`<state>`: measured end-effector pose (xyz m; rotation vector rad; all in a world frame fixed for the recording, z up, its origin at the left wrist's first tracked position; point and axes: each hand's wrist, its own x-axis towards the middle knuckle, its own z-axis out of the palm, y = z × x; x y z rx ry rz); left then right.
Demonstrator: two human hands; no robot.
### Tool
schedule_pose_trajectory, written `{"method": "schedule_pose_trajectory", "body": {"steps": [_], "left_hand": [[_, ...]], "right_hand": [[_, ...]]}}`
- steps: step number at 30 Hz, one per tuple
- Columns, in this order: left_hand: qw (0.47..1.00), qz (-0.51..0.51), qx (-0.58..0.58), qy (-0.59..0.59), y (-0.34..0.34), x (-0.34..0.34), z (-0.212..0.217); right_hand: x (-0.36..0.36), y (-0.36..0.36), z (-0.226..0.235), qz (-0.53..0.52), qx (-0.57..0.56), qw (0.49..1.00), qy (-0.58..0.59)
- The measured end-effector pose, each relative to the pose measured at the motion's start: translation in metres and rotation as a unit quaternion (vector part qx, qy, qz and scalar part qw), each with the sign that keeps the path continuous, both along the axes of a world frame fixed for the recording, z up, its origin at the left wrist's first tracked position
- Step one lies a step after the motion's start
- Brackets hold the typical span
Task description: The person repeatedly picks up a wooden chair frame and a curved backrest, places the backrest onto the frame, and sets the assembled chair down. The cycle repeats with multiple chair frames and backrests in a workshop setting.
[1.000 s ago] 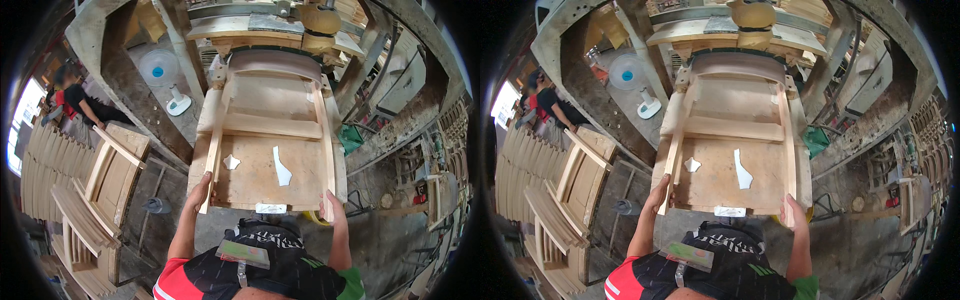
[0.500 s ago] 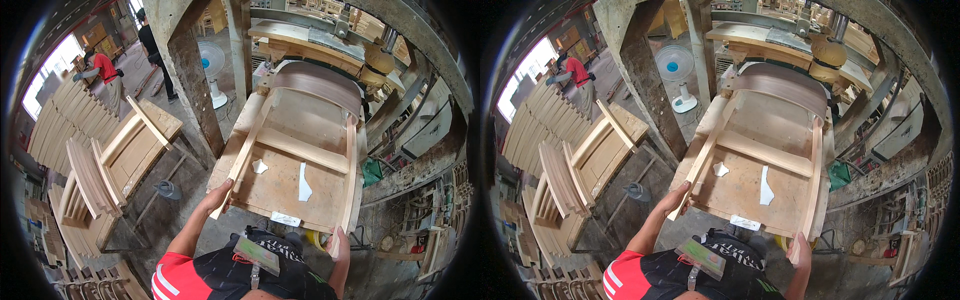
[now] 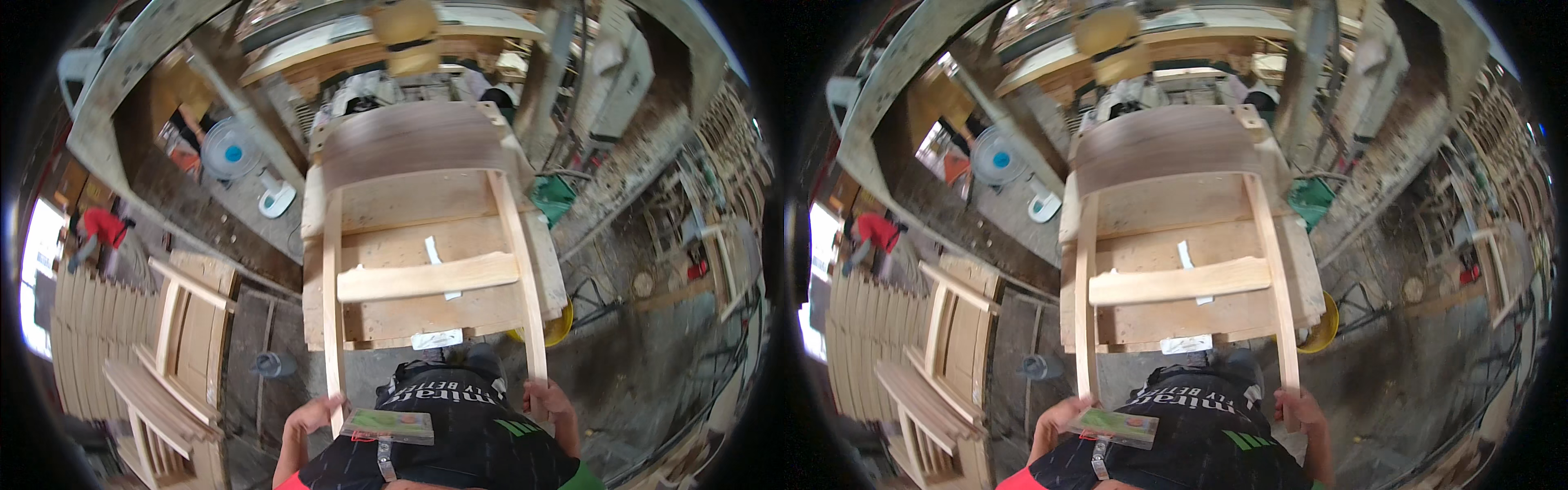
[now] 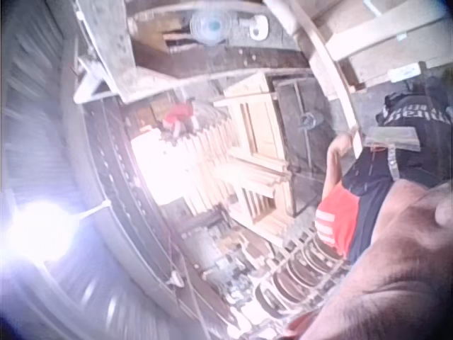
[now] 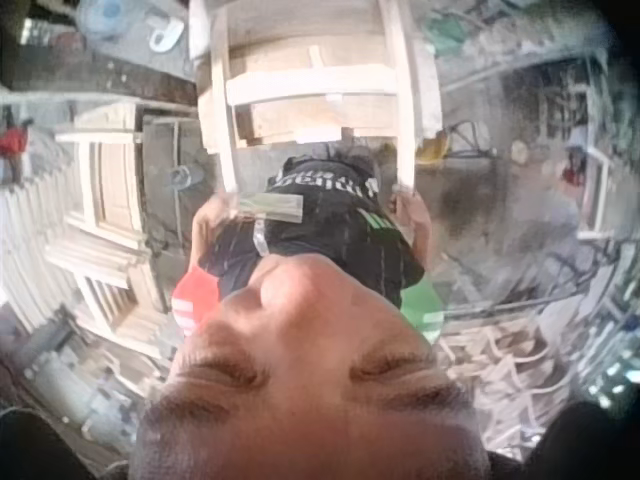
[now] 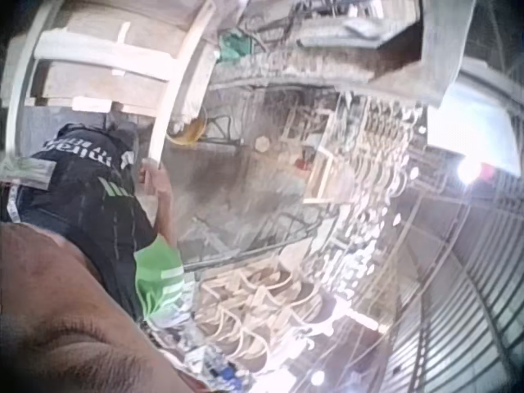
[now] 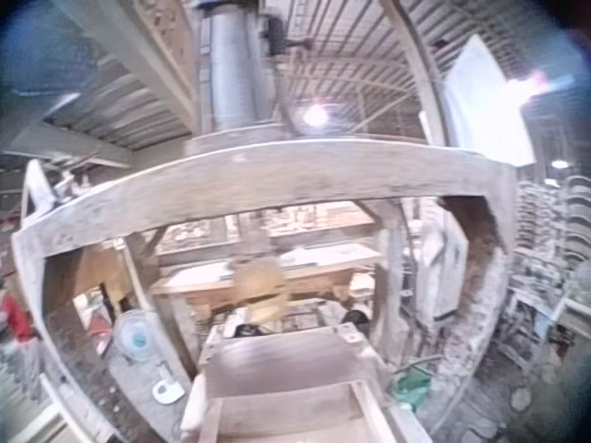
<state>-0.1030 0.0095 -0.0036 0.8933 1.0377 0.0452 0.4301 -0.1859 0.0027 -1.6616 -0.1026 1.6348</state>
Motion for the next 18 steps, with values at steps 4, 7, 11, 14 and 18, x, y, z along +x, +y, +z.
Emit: {"method": "schedule_pose_trajectory", "body": {"steps": [4, 7, 11, 14, 18], "left_hand": [[0.976, -0.197, 0.09, 0.036, 0.037, -0.005, -0.002], [0.958, -0.164, 0.212, 0.103, 0.097, 0.015, -0.004], [0.853, 0.041, 0.422, 0.304, 0.183, 0.093, 0.007], [0.81, 0.048, 0.467, 0.352, 0.217, 0.15, 0.011], [0.924, 0.224, 0.304, 0.051, 0.212, 0.181, 0.022]], "right_hand": [[-0.011, -0.029, -0.043, 0.168, -0.044, 0.958, -0.229], [-0.017, -0.021, -0.06, 0.194, -0.008, 0.923, -0.331], [-0.017, 0.024, -0.07, 0.09, -0.046, 0.92, -0.379], [-0.019, 0.053, -0.062, 0.056, -0.064, 0.894, -0.44], [-0.007, 0.054, -0.059, 0.092, -0.061, 0.882, -0.459]]}}
